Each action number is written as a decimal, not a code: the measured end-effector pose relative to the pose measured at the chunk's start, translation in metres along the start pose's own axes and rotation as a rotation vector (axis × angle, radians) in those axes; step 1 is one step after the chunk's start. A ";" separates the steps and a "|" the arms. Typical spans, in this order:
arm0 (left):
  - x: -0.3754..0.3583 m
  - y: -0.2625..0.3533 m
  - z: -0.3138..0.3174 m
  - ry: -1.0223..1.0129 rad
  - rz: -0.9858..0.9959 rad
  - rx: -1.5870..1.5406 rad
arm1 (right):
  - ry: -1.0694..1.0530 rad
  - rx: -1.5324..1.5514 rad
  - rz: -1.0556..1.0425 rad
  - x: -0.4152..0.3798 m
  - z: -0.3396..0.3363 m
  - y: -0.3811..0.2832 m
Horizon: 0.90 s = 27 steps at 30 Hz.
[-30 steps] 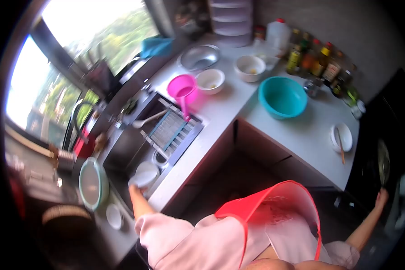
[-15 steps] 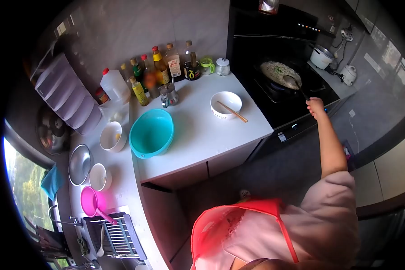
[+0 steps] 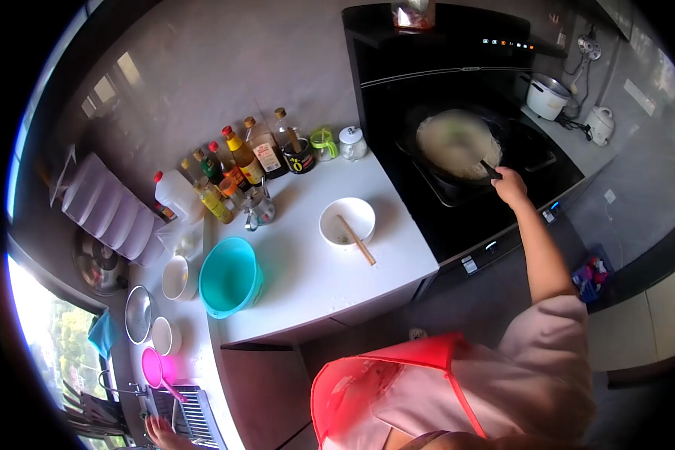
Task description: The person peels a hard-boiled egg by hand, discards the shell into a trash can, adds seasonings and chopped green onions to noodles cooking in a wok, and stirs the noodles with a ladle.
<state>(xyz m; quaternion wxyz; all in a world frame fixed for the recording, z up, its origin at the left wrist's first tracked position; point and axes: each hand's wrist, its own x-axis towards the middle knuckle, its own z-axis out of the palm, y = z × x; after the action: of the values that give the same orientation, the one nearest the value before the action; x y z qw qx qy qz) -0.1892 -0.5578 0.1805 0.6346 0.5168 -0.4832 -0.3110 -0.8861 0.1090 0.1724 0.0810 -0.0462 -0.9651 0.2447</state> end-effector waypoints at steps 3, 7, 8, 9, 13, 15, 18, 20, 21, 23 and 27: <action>-0.045 0.033 0.088 -0.412 0.073 -0.308 | -0.051 0.193 -0.046 0.023 -0.006 0.020; -0.157 0.121 0.215 -0.587 -0.041 -0.289 | -0.167 0.554 0.079 0.050 -0.031 0.016; -0.174 0.127 0.241 -0.644 -0.020 -0.274 | -0.149 0.628 0.068 0.061 -0.027 0.018; -0.191 0.132 0.266 -0.701 0.000 -0.259 | -0.156 0.627 0.069 0.071 -0.023 0.018; -0.263 0.153 0.341 -1.076 -0.012 -0.201 | -0.145 0.575 0.013 0.099 0.008 0.015; -0.296 0.152 0.360 -1.306 -0.004 -0.167 | -0.126 0.550 -0.099 0.104 0.023 0.020; -0.340 0.145 0.374 -1.537 -0.052 -0.049 | -0.280 0.541 -0.008 0.074 -0.004 0.001; -0.360 0.130 0.379 -1.645 0.009 0.005 | -0.366 0.562 0.004 0.061 -0.016 0.005; -0.367 0.120 0.381 -1.682 -0.018 0.001 | -0.452 0.584 0.006 0.054 -0.024 0.005; -0.378 0.099 0.387 -1.701 -0.108 -0.039 | -0.459 0.512 0.013 0.043 -0.040 0.008; -0.393 0.054 0.397 -1.590 -0.325 -0.086 | -0.345 0.335 -0.263 0.043 -0.074 0.037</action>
<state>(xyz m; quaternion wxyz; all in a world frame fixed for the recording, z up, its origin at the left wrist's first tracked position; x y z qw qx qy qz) -0.6997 -0.3332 0.1171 0.0676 0.1804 -0.6960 -0.6917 -0.9129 0.1811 0.2244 -0.0472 0.1359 -0.9083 0.3927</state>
